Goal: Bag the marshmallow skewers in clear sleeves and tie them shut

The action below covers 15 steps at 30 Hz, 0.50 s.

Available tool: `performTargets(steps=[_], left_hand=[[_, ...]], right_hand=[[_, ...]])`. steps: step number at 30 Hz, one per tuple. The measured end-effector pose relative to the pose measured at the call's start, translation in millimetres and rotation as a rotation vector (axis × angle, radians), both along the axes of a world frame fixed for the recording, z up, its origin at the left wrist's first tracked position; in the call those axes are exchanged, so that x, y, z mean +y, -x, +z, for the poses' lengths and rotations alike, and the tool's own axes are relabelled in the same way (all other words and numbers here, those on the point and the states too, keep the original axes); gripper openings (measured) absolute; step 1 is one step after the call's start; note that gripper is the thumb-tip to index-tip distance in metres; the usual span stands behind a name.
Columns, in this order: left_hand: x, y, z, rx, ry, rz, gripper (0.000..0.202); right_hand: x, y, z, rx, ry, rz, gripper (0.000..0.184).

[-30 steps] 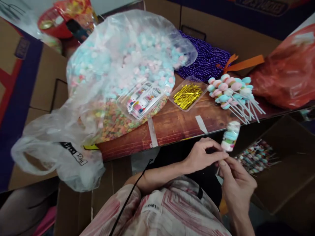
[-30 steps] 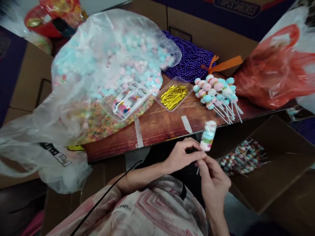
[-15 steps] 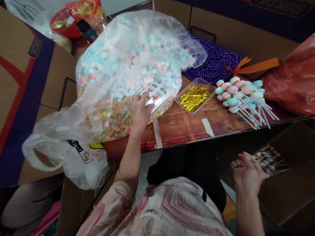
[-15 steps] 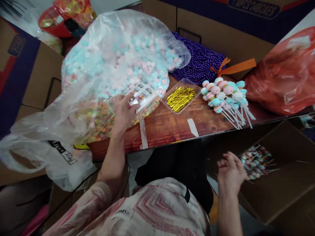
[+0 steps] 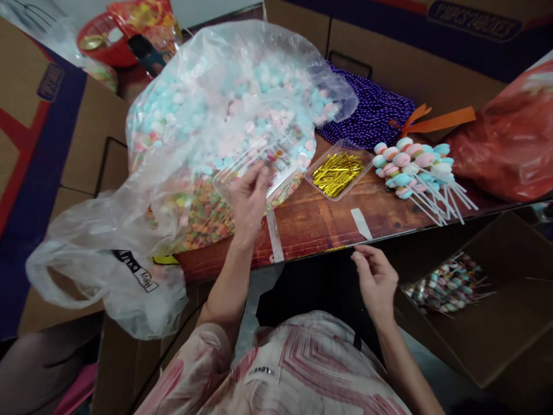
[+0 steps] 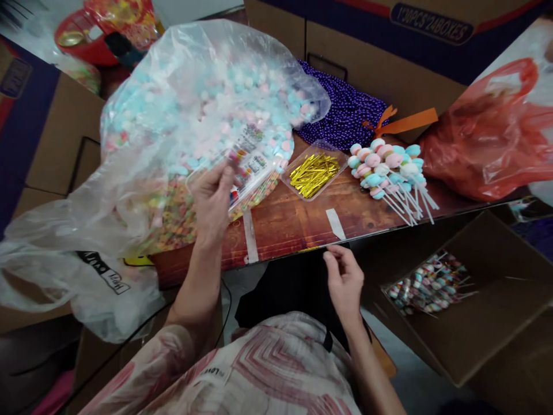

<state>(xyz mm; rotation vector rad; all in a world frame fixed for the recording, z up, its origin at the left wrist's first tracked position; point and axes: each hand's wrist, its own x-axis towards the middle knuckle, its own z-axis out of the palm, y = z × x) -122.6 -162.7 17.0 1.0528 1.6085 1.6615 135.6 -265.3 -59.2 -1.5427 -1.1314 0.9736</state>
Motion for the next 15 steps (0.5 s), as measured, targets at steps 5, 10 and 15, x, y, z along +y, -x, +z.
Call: performTargets(steps=[5, 10, 15], left_hand=[[-35, -86, -4.9, -0.825, 0.173, -0.315, 0.016], [-48, -122, -17.8, -1.036, 0.2, -0.298, 0.011], [-42, -108, -26.2, -1.073, 0.284, -0.421, 0.023]], right_hand=[[22, 52, 31.6, 0.096, -0.172, 0.117, 0.022], [36, 66, 30.0, 0.235, -0.129, 0.062, 0.011], [34, 41, 30.3, 0.277, -0.061, 0.124, 0.017]])
